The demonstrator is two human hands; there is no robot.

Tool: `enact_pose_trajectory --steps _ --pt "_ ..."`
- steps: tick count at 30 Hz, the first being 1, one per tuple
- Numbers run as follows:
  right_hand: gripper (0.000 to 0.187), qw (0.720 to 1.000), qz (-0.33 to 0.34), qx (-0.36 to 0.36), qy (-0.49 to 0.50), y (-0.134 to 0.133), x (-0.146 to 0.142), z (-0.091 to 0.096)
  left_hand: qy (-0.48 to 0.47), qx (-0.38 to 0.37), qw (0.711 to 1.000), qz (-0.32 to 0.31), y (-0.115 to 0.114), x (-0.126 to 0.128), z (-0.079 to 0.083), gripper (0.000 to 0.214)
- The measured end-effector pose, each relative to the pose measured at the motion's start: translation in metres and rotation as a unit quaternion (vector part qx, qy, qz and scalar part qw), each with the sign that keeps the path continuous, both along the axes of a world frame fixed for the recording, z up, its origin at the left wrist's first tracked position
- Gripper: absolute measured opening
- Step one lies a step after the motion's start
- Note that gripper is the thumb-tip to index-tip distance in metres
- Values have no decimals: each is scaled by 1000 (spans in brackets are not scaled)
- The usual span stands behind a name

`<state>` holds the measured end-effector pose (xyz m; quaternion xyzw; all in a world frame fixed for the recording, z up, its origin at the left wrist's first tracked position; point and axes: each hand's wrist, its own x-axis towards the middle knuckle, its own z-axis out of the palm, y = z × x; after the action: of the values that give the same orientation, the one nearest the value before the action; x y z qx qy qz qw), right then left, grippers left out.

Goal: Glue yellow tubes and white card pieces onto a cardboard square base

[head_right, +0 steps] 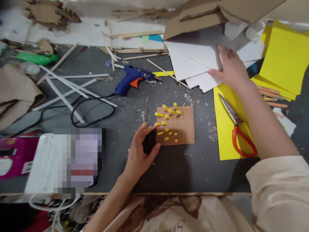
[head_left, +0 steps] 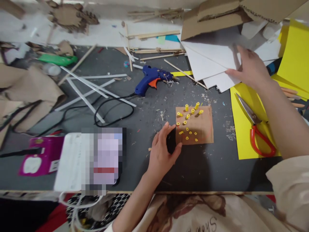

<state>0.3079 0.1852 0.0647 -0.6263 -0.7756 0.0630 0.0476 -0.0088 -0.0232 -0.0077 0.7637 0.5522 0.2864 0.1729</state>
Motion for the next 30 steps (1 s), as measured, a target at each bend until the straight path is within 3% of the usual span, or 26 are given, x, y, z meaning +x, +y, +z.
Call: enact_pose_trajectory --steps 3,8,14,19,22,24,26,27,28,30 --pt "70 998 50 -6 -35 -8 4 3 19 -3 1000 5 0 3 -1 87" --pt "62 999 37 -13 -2 -46 18 0 58 9 998 36 2 9 -4 90" --pt "51 983 10 181 -15 -143 66 -4 71 25 997 28 5 14 -1 82" --pt "80 966 -10 259 -7 -221 78 2 109 17 993 39 20 19 0 79" --pt "90 993 19 112 21 -258 69 -2 50 12 996 71 31 17 -1 73" --pt "86 992 66 92 58 -279 59 -8 -78 -5 992 97 32 13 2 65" --pt "79 983 126 110 81 -298 45 -18 -275 -51 954 104 27 8 11 48" --pt "75 977 157 114 89 -306 37 -23 -375 -113 916 90 23 6 18 43" --pt "72 974 173 111 98 -313 28 -28 -457 -196 866 56 19 4 24 51" --pt "65 965 198 108 133 -322 11 -36 -515 -359 776 50 12 0 37 68"
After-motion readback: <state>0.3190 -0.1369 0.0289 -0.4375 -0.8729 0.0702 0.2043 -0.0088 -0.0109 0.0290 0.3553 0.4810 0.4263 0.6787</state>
